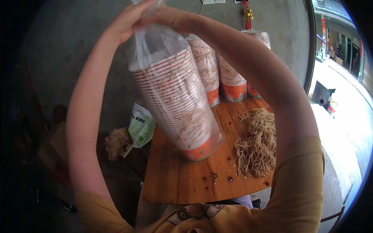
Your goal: Unpacking stacks of paper cups from plastic bags and attaching thin strings to individual cups.
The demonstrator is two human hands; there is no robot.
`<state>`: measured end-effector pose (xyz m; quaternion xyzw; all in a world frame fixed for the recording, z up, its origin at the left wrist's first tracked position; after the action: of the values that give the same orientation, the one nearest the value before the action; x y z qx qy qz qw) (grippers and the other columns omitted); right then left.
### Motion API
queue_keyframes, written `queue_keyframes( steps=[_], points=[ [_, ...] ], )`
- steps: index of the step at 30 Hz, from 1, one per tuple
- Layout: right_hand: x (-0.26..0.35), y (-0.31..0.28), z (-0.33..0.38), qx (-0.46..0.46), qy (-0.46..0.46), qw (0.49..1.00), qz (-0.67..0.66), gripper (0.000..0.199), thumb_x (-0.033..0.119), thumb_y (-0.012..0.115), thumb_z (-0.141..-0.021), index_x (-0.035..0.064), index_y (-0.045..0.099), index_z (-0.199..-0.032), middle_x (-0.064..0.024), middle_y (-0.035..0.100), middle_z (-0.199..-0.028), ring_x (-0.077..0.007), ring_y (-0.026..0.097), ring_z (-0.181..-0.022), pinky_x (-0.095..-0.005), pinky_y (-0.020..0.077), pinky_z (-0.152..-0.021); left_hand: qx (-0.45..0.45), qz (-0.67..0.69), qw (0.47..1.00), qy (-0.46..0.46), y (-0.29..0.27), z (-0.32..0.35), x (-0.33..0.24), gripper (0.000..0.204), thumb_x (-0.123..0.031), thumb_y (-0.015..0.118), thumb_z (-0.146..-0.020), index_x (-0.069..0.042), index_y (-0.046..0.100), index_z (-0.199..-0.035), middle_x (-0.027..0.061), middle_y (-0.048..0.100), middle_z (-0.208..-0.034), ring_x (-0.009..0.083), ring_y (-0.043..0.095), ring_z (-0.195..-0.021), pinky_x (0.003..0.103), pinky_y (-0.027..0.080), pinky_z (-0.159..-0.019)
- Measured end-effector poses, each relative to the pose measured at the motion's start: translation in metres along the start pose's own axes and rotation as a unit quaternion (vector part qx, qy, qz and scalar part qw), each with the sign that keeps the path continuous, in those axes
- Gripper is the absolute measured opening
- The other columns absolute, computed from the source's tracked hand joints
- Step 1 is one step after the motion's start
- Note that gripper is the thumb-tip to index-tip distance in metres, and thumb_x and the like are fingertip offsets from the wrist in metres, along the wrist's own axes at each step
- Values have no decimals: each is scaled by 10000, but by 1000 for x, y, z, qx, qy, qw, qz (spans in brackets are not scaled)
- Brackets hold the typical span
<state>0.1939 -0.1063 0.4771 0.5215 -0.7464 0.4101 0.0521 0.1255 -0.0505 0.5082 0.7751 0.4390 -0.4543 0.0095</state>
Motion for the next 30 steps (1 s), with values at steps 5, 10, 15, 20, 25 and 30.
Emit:
queue_keyframes(
  steps=[5,10,15,20,25,30],
  points=[
    [-33,-28,-3,-144,7,984,-101,352,280,609,-837,-3,631,-1045,-64,637,-1001,-153,594,-917,-308,457,-850,-36,-87,996,11,13,7,-17,216,-265,576,-882,-67,634,-944,103,647,-942,230,620,-888,362,481,-784],
    [-36,-22,-5,-194,69,969,-137,261,227,569,-856,2,644,-965,-69,636,-940,-161,593,-880,-334,467,-804,-6,-133,990,52,-25,47,31,1053,-678,654,-712,1,264,-1417,154,383,-1403,243,350,-1319,362,287,-1076],
    [-40,-15,-8,-236,69,957,-151,233,199,537,-851,4,649,-913,-105,648,-883,-182,611,-805,-323,481,-756,155,-31,985,-73,22,66,57,1059,-731,628,-674,-1,336,-1385,157,436,-1372,241,406,-1282,364,317,-1060],
    [-29,9,-17,-127,23,988,-82,287,258,560,-853,1,656,-936,-111,667,-966,-177,614,-828,-311,480,-771,121,-105,985,-62,36,72,53,856,-603,671,-748,-22,436,-1330,106,536,-1266,188,521,-1153,341,428,-970],
    [-28,16,-26,-77,172,977,99,468,333,596,-841,-30,548,-1131,-178,636,-1003,-256,600,-884,-377,476,-789,59,56,982,-172,23,58,77,460,-309,749,-793,-54,589,-1141,66,642,-1068,153,622,-956,310,509,-836],
    [-43,9,-62,-53,139,956,254,686,312,590,-818,-61,291,-1309,-287,579,-1081,-375,590,-966,-439,470,-802,37,155,967,-196,27,51,70,346,-191,708,-807,-39,597,-1097,84,643,-1055,180,629,-943,334,507,-854]
  ],
)
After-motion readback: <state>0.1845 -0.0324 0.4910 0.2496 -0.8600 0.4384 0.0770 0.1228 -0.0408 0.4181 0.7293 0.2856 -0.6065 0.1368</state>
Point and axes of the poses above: each hand's wrist, its own z-axis away from the middle knuckle, its own y-axis out of the palm, x = y × z, the point moved 6 cm from there along -z, towards the middle knuckle
